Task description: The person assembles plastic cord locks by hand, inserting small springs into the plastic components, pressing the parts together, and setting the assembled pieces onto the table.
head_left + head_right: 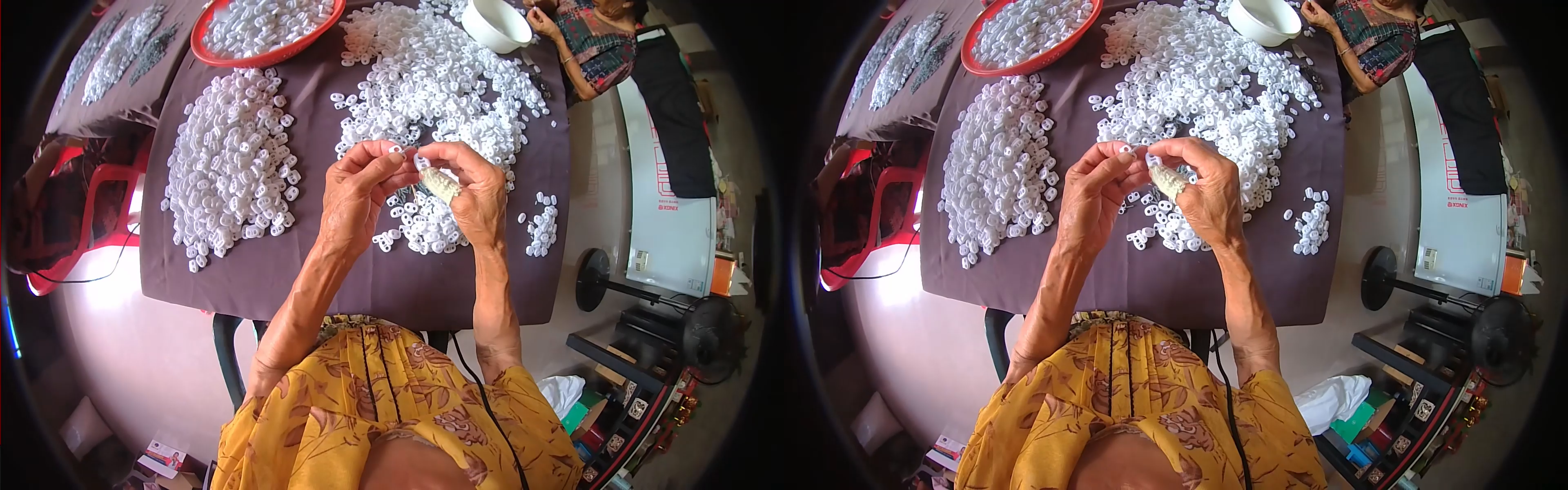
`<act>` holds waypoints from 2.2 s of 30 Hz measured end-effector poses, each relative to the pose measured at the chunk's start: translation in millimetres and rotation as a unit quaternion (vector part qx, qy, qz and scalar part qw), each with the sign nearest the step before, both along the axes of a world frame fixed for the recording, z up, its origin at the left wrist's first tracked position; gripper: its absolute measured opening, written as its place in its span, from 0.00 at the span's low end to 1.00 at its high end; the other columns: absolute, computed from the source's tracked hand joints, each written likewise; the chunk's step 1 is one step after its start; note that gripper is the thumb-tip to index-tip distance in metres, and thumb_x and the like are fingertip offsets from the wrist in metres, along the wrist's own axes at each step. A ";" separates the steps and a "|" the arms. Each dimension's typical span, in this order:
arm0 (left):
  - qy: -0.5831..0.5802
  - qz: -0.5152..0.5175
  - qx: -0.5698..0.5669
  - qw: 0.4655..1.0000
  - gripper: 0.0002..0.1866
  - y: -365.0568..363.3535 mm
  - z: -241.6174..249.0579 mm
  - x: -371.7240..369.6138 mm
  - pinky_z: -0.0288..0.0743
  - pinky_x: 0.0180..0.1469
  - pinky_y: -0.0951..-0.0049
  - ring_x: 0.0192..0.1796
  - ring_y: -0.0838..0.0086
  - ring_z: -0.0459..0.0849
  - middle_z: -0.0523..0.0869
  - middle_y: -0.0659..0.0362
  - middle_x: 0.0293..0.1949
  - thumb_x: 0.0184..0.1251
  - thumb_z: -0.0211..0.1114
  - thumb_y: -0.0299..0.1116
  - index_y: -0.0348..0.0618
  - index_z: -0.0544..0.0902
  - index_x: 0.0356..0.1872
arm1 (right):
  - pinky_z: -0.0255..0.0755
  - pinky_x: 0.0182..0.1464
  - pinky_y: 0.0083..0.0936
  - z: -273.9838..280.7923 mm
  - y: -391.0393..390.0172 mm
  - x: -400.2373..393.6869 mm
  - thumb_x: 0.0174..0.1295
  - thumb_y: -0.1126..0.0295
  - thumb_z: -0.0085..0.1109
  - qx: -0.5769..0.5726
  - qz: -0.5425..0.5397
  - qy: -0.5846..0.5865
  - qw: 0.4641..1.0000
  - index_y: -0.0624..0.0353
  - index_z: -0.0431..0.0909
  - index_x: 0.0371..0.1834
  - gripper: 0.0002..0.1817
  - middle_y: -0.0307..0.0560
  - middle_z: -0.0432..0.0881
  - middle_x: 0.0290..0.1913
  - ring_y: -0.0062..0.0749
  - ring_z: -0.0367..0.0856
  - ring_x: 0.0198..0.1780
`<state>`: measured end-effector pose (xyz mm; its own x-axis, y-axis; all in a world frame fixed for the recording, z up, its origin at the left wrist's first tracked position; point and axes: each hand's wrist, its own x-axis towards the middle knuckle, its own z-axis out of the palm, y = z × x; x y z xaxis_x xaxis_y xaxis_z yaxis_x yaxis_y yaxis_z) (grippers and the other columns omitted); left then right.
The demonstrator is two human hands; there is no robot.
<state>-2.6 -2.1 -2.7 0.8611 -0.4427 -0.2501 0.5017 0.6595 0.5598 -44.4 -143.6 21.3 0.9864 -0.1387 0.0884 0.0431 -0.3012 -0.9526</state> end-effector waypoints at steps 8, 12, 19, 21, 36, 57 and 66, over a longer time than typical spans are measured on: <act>-0.019 0.000 -0.009 1.000 0.04 -1.0 -3.2 -1.3 0.77 0.46 0.70 0.38 0.72 0.81 0.80 0.56 0.33 0.59 0.58 0.24 0.34 0.75 0.33 | 0.72 0.39 0.19 -2.9 6.2 2.3 0.49 0.81 0.58 -0.057 -0.039 -0.065 0.995 0.60 0.79 0.37 0.11 0.42 0.80 0.34 0.24 0.79 0.36; -0.010 0.006 0.003 1.000 0.03 -1.0 2.7 -2.1 0.76 0.44 0.71 0.36 0.72 0.81 0.81 0.54 0.33 0.59 0.59 0.24 0.36 0.76 0.32 | 0.71 0.42 0.17 2.3 9.6 6.7 0.53 0.83 0.54 0.089 -0.070 -0.007 0.994 0.67 0.77 0.38 0.10 0.41 0.80 0.33 0.21 0.77 0.38; -0.034 -0.003 0.032 0.999 0.04 -3.2 0.0 -4.7 0.73 0.38 0.76 0.31 0.76 0.79 0.83 0.54 0.31 0.59 0.60 0.27 0.37 0.76 0.31 | 0.69 0.42 0.19 -2.9 7.1 13.5 0.54 0.81 0.55 0.228 -0.069 0.002 0.971 0.65 0.78 0.38 0.09 0.41 0.79 0.32 0.22 0.77 0.32; -0.029 -0.004 0.033 0.999 0.04 -2.8 1.7 -4.2 0.73 0.37 0.77 0.31 0.76 0.79 0.83 0.55 0.31 0.58 0.60 0.27 0.38 0.76 0.31 | 0.69 0.41 0.19 -2.6 7.6 13.8 0.54 0.81 0.54 0.233 -0.069 -0.002 0.970 0.65 0.78 0.38 0.09 0.41 0.79 0.31 0.23 0.77 0.32; -0.058 -0.007 0.049 0.997 0.03 -0.2 0.2 -2.8 0.73 0.39 0.76 0.31 0.76 0.79 0.82 0.53 0.34 0.60 0.58 0.25 0.37 0.76 0.33 | 0.71 0.42 0.19 9.9 16.4 13.0 0.53 0.84 0.49 0.136 -0.071 -0.017 0.988 0.68 0.77 0.40 0.12 0.44 0.79 0.34 0.24 0.78 0.33; -0.045 -0.004 0.057 0.997 0.05 -2.5 -4.0 -3.6 0.73 0.39 0.76 0.32 0.75 0.80 0.83 0.51 0.34 0.60 0.59 0.26 0.37 0.75 0.35 | 0.73 0.38 0.19 4.6 10.1 11.5 0.56 0.82 0.51 0.083 -0.044 -0.049 0.994 0.64 0.77 0.41 0.11 0.43 0.80 0.37 0.25 0.80 0.35; -0.054 0.002 0.057 0.997 0.06 -4.7 -6.6 -4.8 0.74 0.39 0.75 0.32 0.74 0.80 0.83 0.52 0.34 0.60 0.59 0.27 0.36 0.76 0.36 | 0.73 0.41 0.18 0.2 7.6 11.0 0.56 0.83 0.50 0.091 -0.041 -0.049 0.994 0.64 0.77 0.41 0.11 0.43 0.79 0.39 0.24 0.79 0.37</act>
